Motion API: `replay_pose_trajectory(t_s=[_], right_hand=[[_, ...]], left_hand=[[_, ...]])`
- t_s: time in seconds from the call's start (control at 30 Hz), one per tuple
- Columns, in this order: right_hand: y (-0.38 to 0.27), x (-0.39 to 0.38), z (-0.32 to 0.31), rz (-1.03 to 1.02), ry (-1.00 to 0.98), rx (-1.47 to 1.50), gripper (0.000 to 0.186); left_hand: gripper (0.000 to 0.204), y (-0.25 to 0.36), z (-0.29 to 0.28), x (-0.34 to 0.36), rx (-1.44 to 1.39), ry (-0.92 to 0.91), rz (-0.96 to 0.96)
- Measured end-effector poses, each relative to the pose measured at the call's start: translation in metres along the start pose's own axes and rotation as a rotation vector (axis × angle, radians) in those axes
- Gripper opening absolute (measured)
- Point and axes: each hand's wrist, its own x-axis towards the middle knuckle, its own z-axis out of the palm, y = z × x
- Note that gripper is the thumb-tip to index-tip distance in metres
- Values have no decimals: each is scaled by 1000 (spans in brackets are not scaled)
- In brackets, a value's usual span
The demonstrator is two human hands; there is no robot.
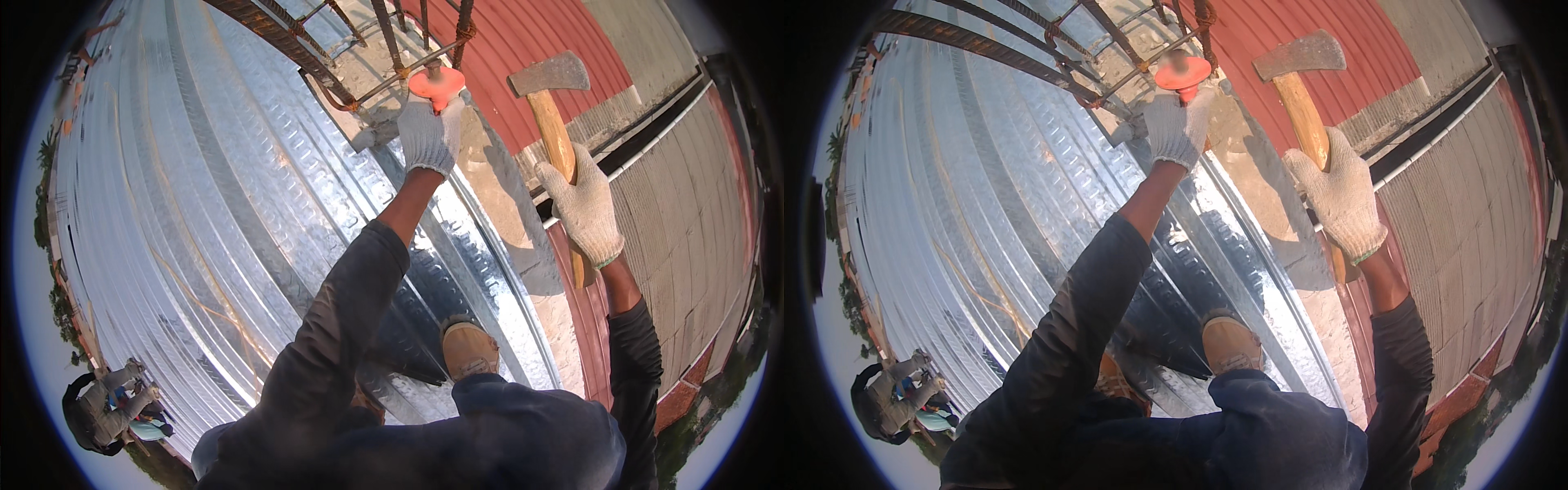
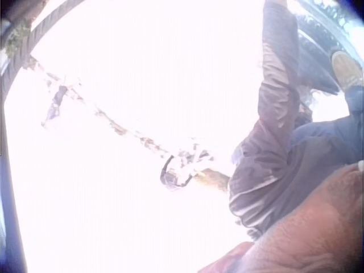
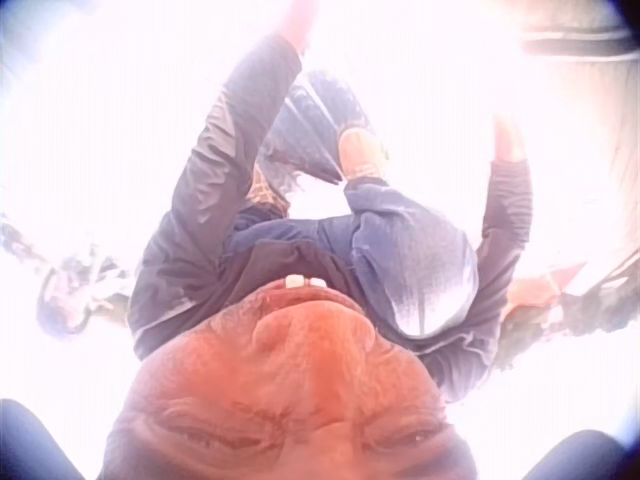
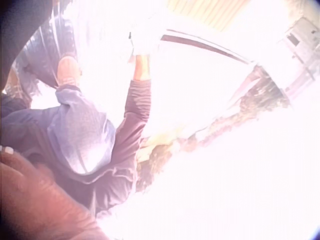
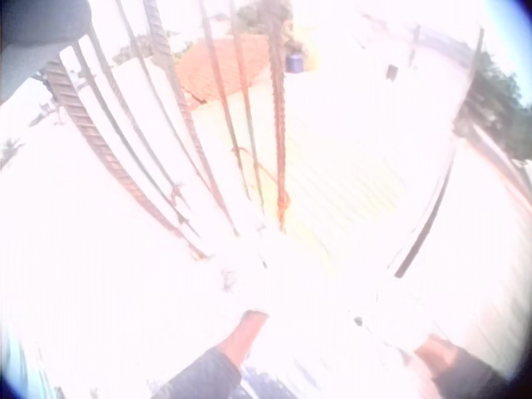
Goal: The person secures a corrugated metal roof sheet to a roof structure using a hammer and a red-handled tool. They repeatedly position the tool and strike it to fasten the sheet in place.
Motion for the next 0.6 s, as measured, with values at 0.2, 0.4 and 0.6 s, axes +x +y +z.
replay_pose_trajectory(t_s=[0.2,0.4,0.6], right_hand=[[-50,14,-28,-445,222,-334,54],[-65,28,-31,-698,164,-760,45],[-66,7,-16,-520,93,-519,56]], left_hand=[[43,15,-17,-21,-55,-123,-36],[37,4,-23,-6,5,-148,13],[33,3,-26,-13,-115,-141,-87]])
